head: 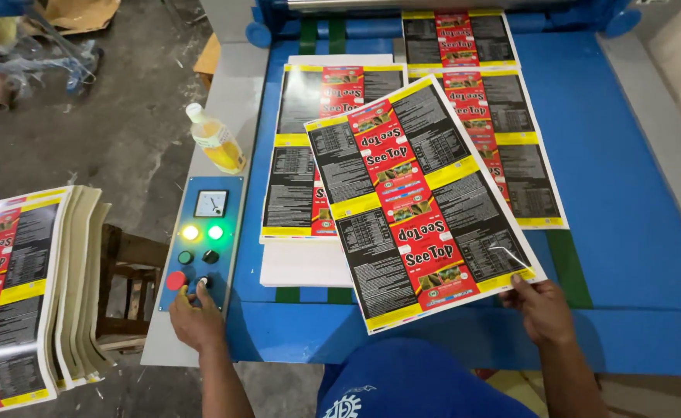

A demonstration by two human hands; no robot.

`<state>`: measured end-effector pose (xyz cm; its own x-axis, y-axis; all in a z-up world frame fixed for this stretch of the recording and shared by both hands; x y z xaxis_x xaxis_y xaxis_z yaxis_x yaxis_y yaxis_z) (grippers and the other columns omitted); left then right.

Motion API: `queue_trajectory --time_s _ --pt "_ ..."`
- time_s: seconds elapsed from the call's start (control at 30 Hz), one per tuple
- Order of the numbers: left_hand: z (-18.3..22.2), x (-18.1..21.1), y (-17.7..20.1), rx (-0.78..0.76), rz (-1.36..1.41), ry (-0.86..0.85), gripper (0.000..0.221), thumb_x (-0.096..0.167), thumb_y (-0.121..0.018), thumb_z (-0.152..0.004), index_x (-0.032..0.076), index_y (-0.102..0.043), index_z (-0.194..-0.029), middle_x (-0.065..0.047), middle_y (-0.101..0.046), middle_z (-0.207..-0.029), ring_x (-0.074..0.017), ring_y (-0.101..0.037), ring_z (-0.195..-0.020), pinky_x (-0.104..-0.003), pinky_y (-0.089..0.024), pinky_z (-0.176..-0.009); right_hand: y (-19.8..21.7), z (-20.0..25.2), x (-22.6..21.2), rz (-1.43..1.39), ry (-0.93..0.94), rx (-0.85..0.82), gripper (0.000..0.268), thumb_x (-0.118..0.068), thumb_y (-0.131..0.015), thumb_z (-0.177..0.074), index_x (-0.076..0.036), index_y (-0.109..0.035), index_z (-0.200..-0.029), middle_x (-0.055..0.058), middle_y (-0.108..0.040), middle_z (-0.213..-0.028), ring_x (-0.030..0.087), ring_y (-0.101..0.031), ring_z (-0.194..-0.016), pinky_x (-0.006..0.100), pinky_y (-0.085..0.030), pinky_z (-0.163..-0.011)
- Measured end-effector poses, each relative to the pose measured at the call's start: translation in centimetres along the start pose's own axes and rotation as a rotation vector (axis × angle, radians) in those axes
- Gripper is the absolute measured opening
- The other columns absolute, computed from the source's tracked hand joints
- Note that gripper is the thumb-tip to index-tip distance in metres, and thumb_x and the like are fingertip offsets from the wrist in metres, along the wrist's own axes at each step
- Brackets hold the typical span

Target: Operating and feeding printed sheets into a finishing machine in a print shop.

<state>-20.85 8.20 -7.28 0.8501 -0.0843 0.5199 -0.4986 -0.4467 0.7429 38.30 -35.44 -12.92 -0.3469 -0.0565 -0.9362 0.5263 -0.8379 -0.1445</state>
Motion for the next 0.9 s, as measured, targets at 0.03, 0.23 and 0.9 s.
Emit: queue_trajectory --time_s 0.03,0.23,0.9 --pt "0.0 -0.1 -0.2 -0.013 0.006 0.018 0.039 0.036 -0.072 -0.103 0.002 -0.072 -0.123 -0.015 -0.067 -0.105 -0.036 -0.064 -0.099 -0.05 -0.051 -0.081 -0.1 0.3 -0.4 0.0 0.009 -0.008 0.015 -0.017 -0.065 -0.101 -0.003 -0.069 -0.105 0.009 -0.071 -0.084 0.017 -0.067 -0.07 0.034 -0.053 -0.064" --pt "0.1 -0.5 -1.0 -0.044 -0.047 0.024 0.043 0.041 -0.073 -0.105 0.002 -0.072 -0.123 -0.015 -0.066 -0.106 -0.0362 -0.063 -0.099 -0.05 -0.051 -0.08 1.1 0.9 0.3 -0.053 -0.016 -0.002 0.012 -0.016 -0.065 -0.101 -0.004 -0.068 -0.104 0.007 -0.07 -0.085 0.016 -0.066 -0.072 0.034 -0.053 -0.066" --pt "-0.5 1.4 -1.1 -0.016 -0.127 -0.149 0.032 0.034 -0.087 -0.091 0.008 -0.077 -0.107 -0.012 -0.068 -0.096 -0.0338 -0.065 -0.089 -0.048 -0.051 -0.073 3.5 2.4 1.2 -0.108 -0.013 0.04 0.01 -0.015 -0.067 -0.101 -0.006 -0.068 -0.104 0.007 -0.071 -0.085 0.016 -0.066 -0.072 0.033 -0.053 -0.065"
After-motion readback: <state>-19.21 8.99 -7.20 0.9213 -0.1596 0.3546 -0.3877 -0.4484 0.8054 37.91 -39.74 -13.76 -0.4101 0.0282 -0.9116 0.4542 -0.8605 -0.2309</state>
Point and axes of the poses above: each hand's wrist, its own z-axis away from the middle knuckle, its own y-axis out of the back of the hand, x = y × z, the point moved 8 cm from there along -z, towards the middle knuckle
